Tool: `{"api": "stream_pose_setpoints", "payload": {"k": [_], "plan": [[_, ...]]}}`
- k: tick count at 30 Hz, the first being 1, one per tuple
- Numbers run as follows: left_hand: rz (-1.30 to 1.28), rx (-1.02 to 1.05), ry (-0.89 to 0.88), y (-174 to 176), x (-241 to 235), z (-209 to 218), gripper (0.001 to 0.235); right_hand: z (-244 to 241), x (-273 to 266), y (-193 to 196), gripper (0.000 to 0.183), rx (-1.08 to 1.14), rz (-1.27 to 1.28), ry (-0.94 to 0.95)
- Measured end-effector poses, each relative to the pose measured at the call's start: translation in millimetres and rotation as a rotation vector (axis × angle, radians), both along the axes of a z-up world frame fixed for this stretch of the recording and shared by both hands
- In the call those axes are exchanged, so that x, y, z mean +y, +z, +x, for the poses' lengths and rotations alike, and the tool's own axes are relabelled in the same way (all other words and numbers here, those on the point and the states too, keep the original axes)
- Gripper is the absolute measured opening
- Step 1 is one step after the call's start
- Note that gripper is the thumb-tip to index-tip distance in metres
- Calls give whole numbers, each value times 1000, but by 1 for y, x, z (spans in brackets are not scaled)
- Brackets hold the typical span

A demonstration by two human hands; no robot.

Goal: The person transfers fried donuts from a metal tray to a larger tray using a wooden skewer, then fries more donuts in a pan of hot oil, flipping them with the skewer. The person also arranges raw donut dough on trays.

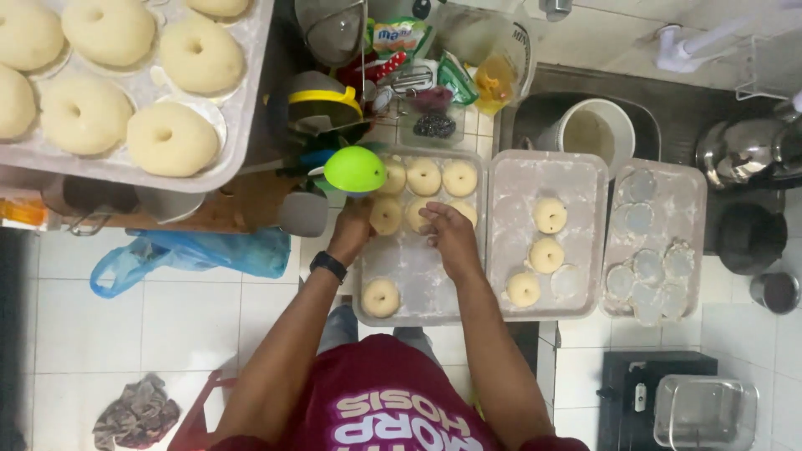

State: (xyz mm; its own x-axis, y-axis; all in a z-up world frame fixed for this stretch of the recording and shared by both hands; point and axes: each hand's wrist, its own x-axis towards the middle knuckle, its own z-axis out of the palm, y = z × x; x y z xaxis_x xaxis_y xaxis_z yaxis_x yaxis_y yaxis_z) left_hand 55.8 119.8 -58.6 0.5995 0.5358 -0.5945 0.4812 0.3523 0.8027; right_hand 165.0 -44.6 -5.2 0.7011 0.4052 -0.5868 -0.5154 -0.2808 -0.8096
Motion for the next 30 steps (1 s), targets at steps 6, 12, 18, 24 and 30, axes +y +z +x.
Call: {"api": "stream_pose_setpoints", "payload": {"k": [6,12,18,24,30], "plan": [[-56,-72,-7,40,-1,-24,55,-27,-21,2,34,-19,-109,76],[-98,-48,-13,8,-37,-47,53,-21,-82,-15,34,-86,-240,-17],[-239,-66,-64,1,-85,-34,42,35,-112,-21,35,-317,-331,-28],[-248,-16,-201,-7,-119,-11,51,61,-124,-29,33,-394,-509,235],[-201,27,-271,25,-126,4,60,42,-125,-27,44,-420,-512,410]]}}
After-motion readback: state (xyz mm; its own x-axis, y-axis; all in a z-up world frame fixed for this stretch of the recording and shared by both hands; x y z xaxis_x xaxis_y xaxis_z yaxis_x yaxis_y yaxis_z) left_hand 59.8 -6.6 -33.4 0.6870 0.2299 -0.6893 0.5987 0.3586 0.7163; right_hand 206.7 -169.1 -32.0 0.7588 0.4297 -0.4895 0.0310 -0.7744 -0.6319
